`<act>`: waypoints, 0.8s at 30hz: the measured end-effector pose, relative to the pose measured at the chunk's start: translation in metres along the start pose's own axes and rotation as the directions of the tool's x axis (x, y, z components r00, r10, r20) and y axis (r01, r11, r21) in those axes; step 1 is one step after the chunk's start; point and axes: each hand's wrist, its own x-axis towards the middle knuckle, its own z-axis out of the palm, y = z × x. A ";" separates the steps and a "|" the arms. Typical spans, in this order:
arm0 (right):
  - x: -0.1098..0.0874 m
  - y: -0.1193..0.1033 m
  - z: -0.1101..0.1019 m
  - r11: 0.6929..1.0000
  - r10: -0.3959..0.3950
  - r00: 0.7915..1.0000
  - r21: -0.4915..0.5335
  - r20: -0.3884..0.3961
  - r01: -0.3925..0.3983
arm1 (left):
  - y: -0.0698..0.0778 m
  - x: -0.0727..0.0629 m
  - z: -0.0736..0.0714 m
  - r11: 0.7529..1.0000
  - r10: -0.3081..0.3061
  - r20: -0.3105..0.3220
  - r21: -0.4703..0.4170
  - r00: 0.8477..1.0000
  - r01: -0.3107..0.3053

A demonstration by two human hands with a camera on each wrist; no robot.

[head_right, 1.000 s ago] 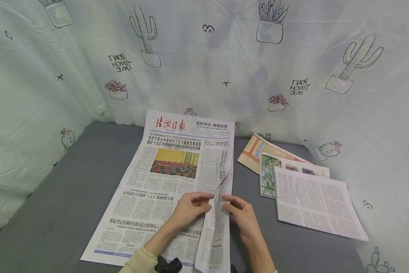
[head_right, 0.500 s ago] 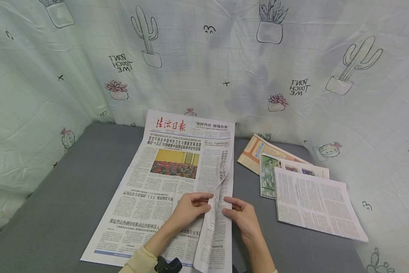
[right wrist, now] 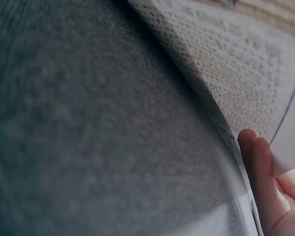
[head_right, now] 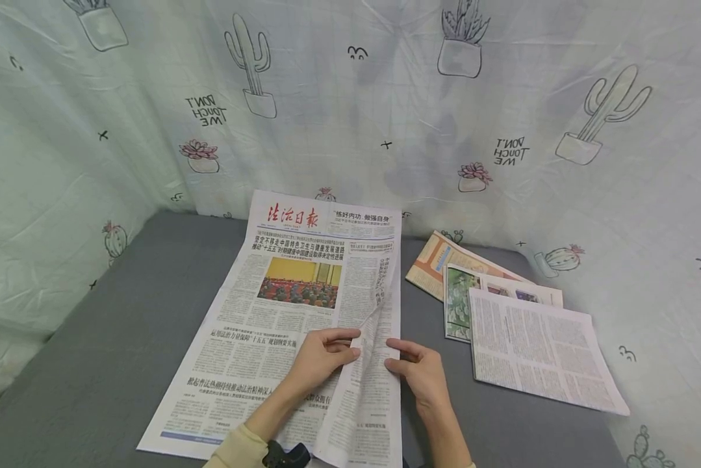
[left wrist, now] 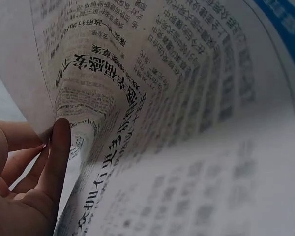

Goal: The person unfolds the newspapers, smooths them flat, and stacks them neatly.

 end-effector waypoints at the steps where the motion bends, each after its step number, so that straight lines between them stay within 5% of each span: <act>1: 0.000 0.000 -0.001 1.000 -0.001 1.000 -0.004 -0.003 0.001 | -0.005 0.002 0.000 1.000 0.001 0.000 -0.003 1.000 -0.001; 24: 0.002 -0.001 -0.017 0.998 -0.007 0.998 -0.056 -0.059 0.004 | -0.003 0.003 -0.003 0.999 0.006 0.035 0.047 0.999 -0.008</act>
